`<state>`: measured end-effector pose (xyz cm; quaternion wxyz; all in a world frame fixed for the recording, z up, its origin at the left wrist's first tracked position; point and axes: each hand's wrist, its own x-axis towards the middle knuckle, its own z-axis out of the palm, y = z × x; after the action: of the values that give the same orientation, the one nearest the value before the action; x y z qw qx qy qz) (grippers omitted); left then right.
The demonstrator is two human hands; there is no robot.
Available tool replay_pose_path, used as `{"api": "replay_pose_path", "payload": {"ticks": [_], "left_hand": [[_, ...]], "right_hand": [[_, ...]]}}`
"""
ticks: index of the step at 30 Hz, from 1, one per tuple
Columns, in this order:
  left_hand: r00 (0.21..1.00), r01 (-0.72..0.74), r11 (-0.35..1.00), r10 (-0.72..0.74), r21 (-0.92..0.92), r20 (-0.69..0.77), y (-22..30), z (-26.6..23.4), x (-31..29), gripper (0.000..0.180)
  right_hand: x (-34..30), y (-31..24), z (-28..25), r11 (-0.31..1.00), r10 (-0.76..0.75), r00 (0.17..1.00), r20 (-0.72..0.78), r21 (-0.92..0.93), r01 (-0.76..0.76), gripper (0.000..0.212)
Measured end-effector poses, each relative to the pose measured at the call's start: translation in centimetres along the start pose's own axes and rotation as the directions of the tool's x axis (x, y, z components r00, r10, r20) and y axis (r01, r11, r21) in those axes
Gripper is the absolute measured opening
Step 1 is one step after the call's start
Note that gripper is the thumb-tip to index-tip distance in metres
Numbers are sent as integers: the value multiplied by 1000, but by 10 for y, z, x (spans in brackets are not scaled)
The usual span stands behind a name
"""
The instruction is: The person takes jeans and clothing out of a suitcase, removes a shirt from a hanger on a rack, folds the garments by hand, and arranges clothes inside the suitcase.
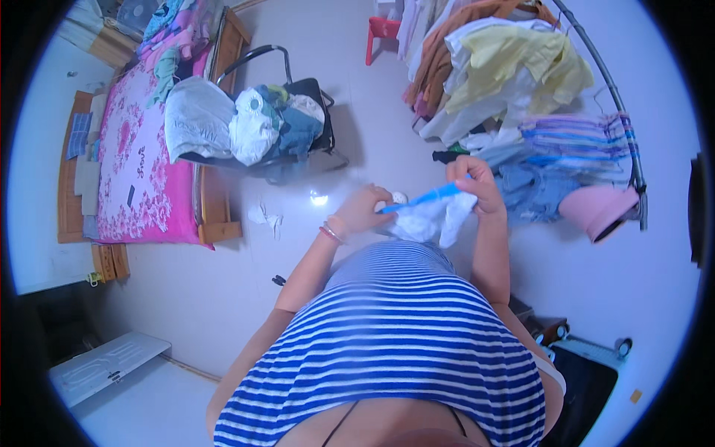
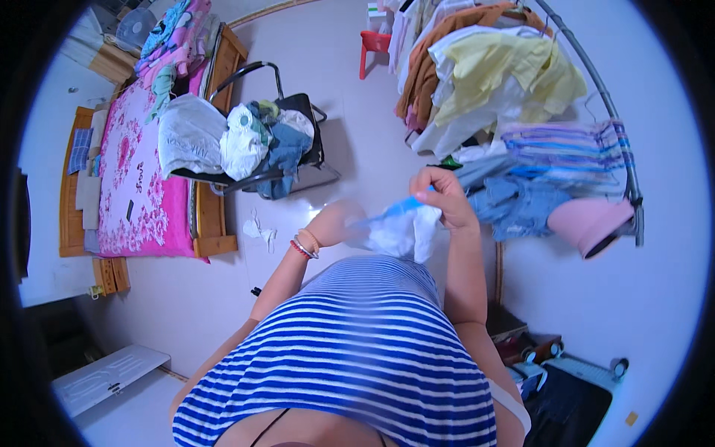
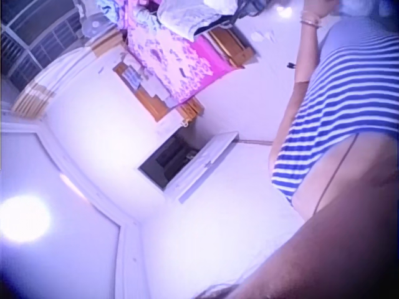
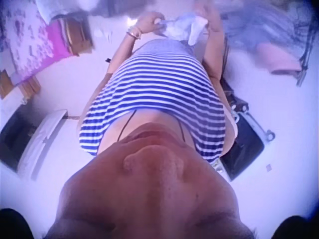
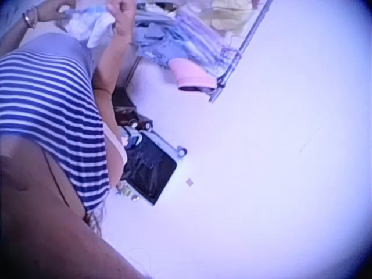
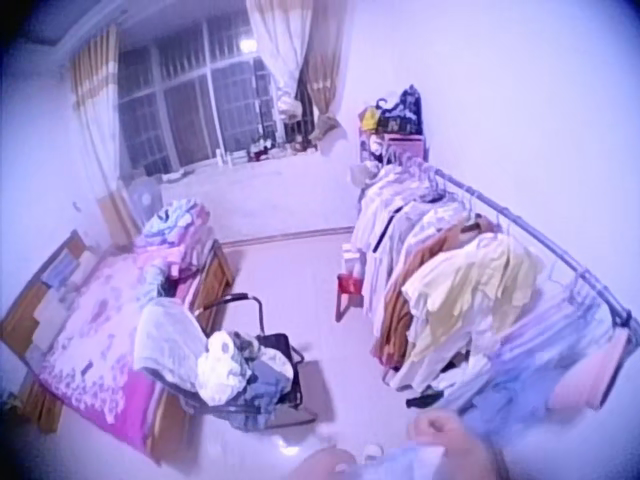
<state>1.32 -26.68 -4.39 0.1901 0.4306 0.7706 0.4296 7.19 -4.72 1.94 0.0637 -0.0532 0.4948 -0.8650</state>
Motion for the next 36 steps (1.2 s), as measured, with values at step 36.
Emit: {"api": "replay_pose_path", "payload": {"ticks": [36], "left_hand": [[805,1,493,-517,-870,-292,-156,-318,311,28]], "right_hand": [[480,40,-152,967,80,990,-114,-231,-105,69]]}}
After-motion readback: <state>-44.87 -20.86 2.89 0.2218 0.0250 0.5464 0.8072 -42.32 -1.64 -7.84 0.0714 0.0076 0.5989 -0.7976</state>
